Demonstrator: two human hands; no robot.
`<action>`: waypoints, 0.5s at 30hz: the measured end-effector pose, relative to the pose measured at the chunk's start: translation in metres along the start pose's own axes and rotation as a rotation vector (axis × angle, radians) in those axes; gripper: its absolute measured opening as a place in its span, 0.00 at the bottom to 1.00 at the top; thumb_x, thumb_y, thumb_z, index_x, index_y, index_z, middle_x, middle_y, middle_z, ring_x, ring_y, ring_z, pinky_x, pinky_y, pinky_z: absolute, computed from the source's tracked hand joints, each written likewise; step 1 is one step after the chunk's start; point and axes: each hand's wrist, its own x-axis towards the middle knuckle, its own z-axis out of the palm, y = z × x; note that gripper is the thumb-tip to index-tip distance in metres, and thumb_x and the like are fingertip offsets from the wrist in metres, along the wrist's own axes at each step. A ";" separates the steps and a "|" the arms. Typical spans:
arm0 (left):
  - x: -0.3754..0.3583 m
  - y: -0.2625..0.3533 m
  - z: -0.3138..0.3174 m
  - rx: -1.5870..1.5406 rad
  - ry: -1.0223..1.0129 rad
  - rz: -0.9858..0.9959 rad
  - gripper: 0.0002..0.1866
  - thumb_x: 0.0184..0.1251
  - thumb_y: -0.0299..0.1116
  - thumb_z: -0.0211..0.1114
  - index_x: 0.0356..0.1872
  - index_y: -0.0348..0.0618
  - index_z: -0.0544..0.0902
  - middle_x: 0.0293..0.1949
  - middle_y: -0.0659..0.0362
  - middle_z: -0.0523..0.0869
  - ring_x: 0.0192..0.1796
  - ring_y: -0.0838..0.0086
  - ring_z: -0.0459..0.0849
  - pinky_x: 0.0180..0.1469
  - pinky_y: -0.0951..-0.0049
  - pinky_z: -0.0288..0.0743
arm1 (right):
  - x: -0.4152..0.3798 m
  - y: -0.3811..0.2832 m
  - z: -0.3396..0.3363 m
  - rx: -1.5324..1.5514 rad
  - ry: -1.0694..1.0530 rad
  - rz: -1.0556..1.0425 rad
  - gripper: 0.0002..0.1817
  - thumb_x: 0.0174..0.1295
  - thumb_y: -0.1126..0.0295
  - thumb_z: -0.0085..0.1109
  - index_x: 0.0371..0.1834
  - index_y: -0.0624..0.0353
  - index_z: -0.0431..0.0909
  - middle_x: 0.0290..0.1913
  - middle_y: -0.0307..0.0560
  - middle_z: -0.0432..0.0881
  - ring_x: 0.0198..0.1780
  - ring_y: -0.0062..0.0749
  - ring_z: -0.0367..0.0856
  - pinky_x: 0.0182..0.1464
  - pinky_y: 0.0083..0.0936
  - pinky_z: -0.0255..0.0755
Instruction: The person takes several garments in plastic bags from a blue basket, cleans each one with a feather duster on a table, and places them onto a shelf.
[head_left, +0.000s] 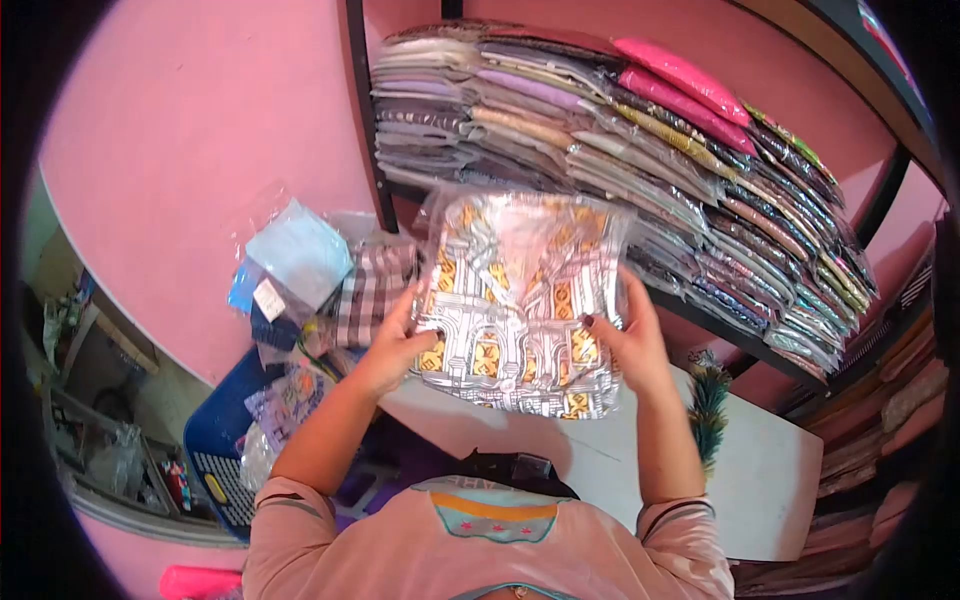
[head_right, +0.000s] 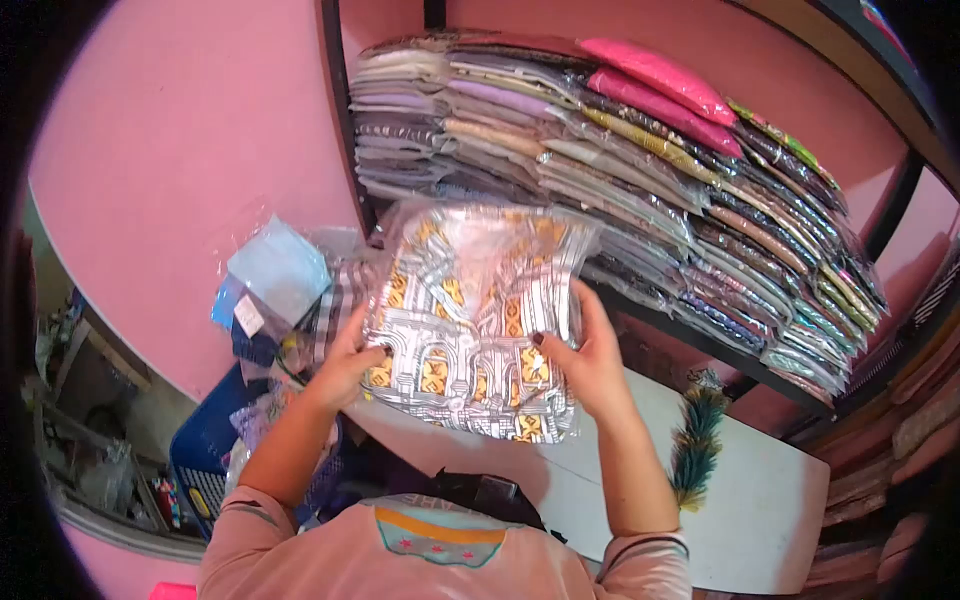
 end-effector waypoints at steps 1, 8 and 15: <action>0.013 0.023 -0.002 -0.016 -0.035 0.066 0.41 0.50 0.13 0.50 0.71 0.40 0.52 0.59 0.56 0.72 0.55 0.75 0.76 0.56 0.75 0.69 | 0.018 -0.013 0.004 -0.020 0.014 -0.066 0.35 0.52 0.87 0.55 0.66 0.67 0.55 0.57 0.49 0.71 0.57 0.29 0.71 0.60 0.24 0.65; 0.158 0.166 -0.024 0.105 -0.065 0.287 0.36 0.55 0.18 0.50 0.69 0.37 0.55 0.59 0.50 0.72 0.55 0.70 0.78 0.55 0.71 0.75 | 0.175 -0.096 0.027 -0.150 0.086 -0.323 0.32 0.55 0.83 0.56 0.65 0.68 0.58 0.53 0.50 0.75 0.51 0.26 0.76 0.52 0.24 0.73; 0.345 0.268 -0.024 0.172 -0.427 0.328 0.31 0.60 0.23 0.48 0.68 0.40 0.59 0.57 0.50 0.75 0.48 0.74 0.82 0.48 0.70 0.81 | 0.332 -0.139 0.005 -0.140 0.152 -0.340 0.24 0.57 0.78 0.59 0.57 0.67 0.67 0.40 0.51 0.81 0.34 0.29 0.83 0.33 0.26 0.79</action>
